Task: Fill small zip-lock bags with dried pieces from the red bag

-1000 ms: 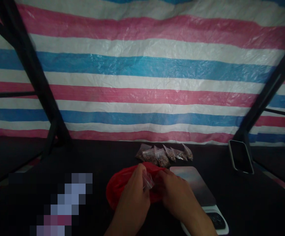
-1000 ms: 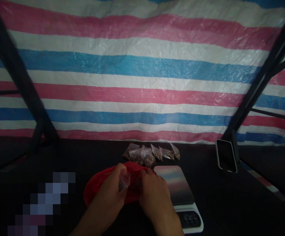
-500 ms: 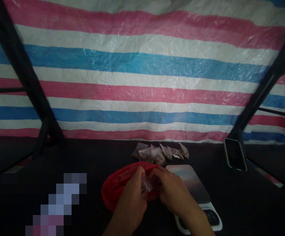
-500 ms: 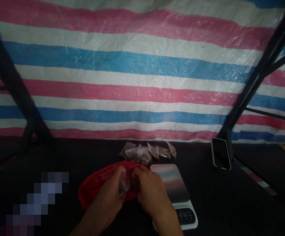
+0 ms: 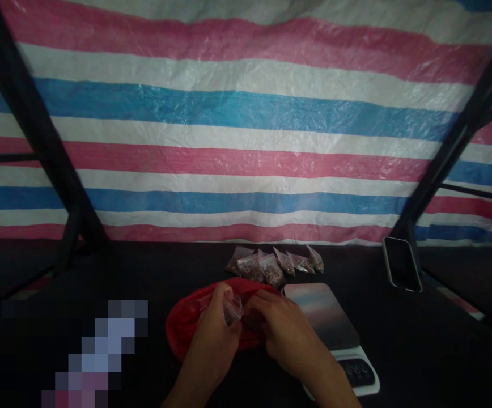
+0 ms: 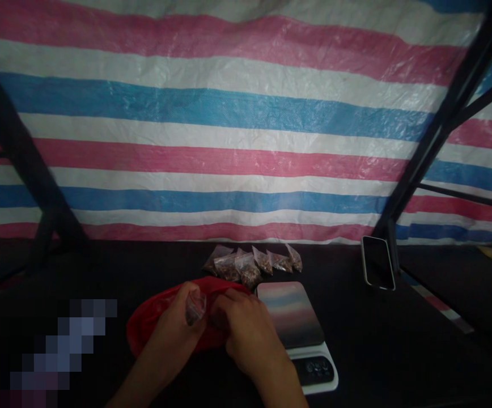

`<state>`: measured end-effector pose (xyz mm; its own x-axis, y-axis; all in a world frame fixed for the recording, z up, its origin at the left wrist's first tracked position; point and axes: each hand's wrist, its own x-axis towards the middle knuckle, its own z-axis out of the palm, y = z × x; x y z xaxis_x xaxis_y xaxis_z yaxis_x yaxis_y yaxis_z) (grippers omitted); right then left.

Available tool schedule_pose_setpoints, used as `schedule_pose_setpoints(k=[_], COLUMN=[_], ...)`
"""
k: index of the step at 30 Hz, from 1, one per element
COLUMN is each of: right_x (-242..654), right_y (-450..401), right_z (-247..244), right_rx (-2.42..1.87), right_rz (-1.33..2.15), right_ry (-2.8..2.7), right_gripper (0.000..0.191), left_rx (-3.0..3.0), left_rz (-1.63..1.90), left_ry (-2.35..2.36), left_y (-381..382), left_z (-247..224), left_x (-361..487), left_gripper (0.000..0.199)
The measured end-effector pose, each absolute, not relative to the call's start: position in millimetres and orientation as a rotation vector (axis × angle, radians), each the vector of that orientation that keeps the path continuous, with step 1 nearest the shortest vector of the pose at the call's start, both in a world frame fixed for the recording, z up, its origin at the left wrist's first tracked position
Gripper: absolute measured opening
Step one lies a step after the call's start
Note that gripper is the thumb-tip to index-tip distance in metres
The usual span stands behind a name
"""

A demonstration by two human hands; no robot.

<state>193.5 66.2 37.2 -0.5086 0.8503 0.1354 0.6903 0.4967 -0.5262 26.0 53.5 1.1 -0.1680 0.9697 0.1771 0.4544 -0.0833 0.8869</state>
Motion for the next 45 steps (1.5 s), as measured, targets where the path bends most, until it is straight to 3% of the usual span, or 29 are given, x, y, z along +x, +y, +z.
schedule_pose_setpoints(k=[5, 10, 14, 26, 32, 38, 45], right_x=[195, 200, 196, 180, 180, 177, 171], right_y=[66, 70, 69, 48, 60, 64, 45], right_z=[33, 33, 47, 71, 61, 42, 51], right_rx=[-1.265, -1.106, -0.990, -0.916, -1.045, -1.165, -0.959], right_rz=[0.679, 0.952, 1.021, 0.142, 0.027, 0.387, 0.981], right_ry=[-2.275, -1.971, -1.822, -2.301, -2.112, -2.096, -1.835], right_gripper=[0.044, 0.036, 0.038, 0.069, 0.052, 0.055, 0.027], left_rx=[1.445, 1.350, 1.378, 1.291, 1.261, 1.092, 1.120], left_rz=[1.328, 1.443, 1.414, 1.423, 1.453, 1.689, 1.852], left_ry=[1.663, 1.645, 1.546, 1.227, 1.356, 1.497, 1.365], left_y=[54, 51, 45, 39, 41, 41, 51], left_z=[9, 16, 15, 13, 17, 18, 0], left_x=[19, 17, 22, 36, 32, 23, 24], left_gripper=[0.020, 0.033, 0.027, 0.031, 0.032, 0.045, 0.050])
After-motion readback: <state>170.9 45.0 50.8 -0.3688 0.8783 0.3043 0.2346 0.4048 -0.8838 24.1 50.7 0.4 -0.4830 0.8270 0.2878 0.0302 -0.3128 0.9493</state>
